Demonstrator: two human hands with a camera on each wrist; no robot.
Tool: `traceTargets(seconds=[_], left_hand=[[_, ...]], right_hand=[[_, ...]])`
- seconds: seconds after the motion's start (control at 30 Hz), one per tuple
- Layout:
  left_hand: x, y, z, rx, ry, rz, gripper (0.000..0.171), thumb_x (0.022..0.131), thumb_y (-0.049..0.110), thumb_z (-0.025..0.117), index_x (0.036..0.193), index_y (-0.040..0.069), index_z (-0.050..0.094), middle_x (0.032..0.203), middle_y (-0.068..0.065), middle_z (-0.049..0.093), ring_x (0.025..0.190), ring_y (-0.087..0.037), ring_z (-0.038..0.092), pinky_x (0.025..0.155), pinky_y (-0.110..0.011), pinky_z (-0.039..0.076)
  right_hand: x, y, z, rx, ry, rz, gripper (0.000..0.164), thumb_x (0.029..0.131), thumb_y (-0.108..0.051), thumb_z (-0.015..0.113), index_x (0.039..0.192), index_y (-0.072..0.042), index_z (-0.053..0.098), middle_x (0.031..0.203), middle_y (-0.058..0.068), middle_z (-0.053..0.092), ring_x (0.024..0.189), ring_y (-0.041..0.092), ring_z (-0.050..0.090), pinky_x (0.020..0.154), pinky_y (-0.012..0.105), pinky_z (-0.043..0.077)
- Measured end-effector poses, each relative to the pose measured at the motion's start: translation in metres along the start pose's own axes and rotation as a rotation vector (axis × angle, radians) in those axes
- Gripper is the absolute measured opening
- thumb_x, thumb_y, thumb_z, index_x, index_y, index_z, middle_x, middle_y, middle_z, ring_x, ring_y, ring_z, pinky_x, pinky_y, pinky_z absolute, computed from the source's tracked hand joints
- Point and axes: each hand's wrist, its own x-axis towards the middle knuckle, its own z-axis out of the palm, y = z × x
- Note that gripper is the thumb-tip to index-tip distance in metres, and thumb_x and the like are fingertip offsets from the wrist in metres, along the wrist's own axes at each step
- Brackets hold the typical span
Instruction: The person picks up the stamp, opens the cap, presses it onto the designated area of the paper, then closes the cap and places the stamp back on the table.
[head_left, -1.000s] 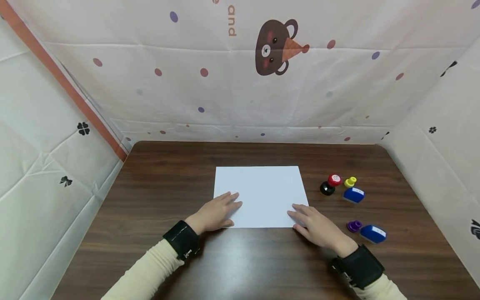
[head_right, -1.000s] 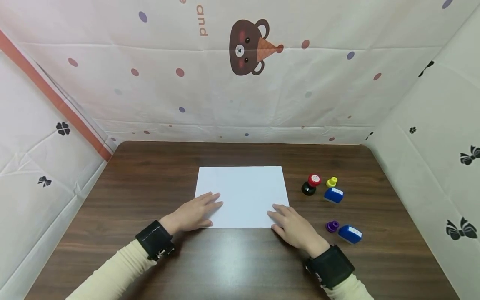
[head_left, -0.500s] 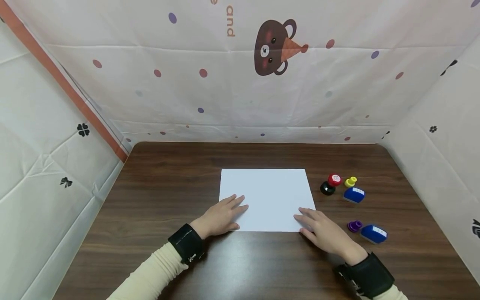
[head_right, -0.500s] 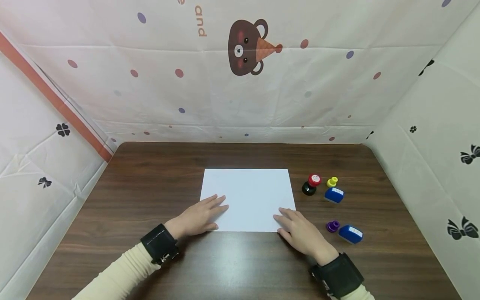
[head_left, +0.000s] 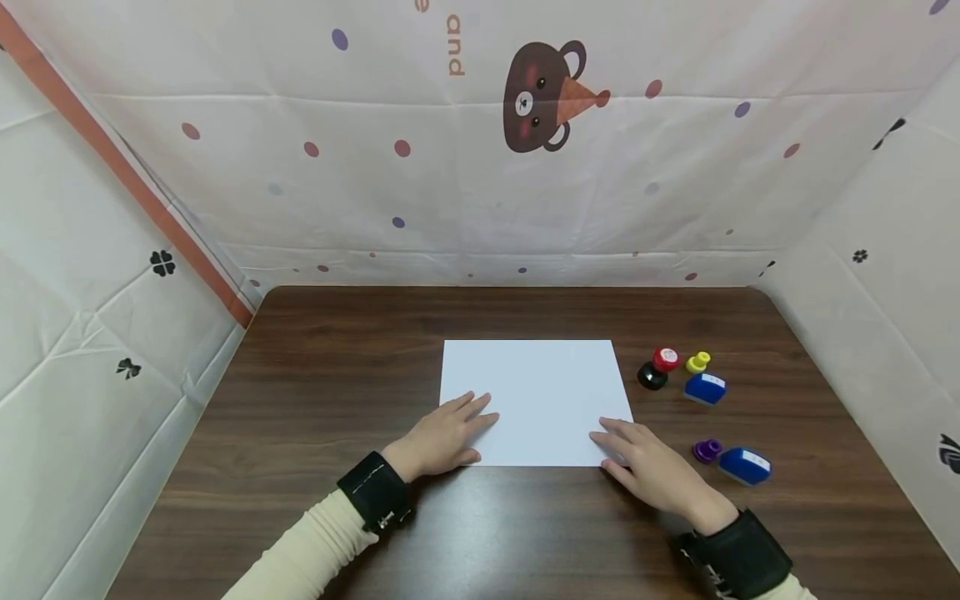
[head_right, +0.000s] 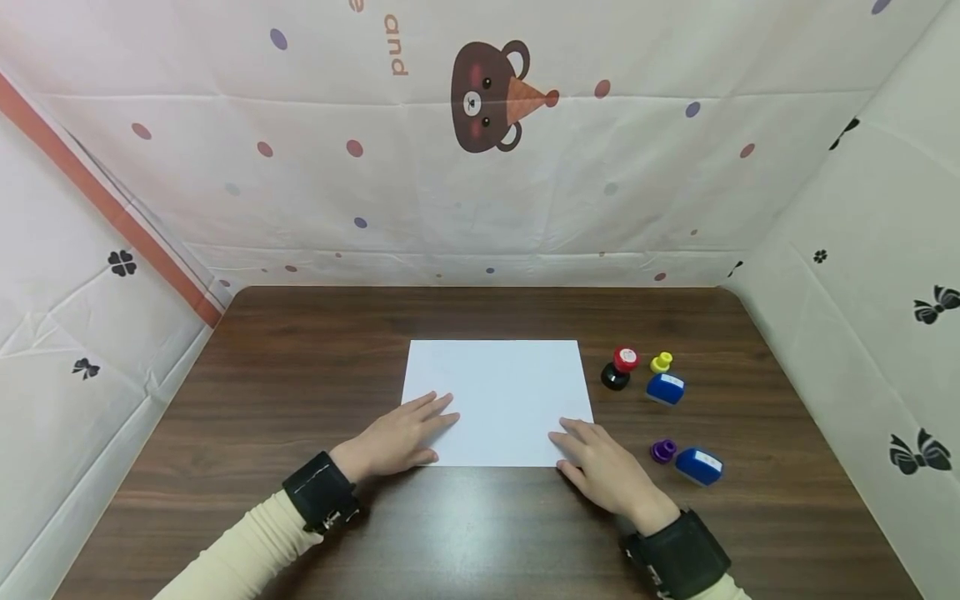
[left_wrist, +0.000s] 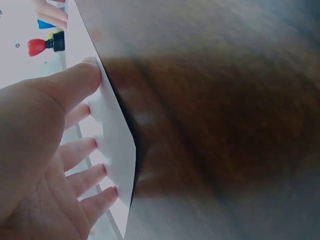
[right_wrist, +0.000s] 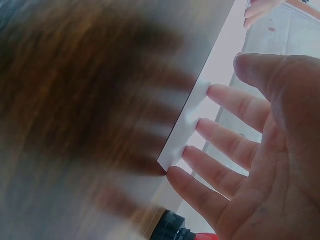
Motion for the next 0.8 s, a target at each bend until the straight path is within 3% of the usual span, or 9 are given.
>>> traceTargets(seconds=[0.43,0.8], left_hand=[[-0.001,0.000,-0.002,-0.029,0.020,0.006,0.058,0.087,0.036,0.061,0.137,0.014,0.043,0.147,-0.014,0.031,0.134,-0.034,0.031,0.109,-0.044,0.030],[-0.009,-0.003,-0.010,-0.035,0.139,0.007,0.058,0.086,0.033,0.064,0.136,0.013,0.044,0.145,-0.014,0.035,0.132,-0.035,0.034,0.109,-0.045,0.030]], right_hand=[[-0.001,-0.001,-0.006,-0.016,0.044,-0.007,0.041,0.085,-0.025,0.067,0.122,-0.012,0.059,0.131,0.015,0.051,0.118,0.033,0.050,0.090,0.049,0.047],[-0.016,0.009,-0.035,-0.092,0.191,0.026,0.044,0.072,-0.015,0.078,0.112,-0.008,0.063,0.111,0.013,0.060,0.098,0.030,0.060,0.074,0.046,0.054]])
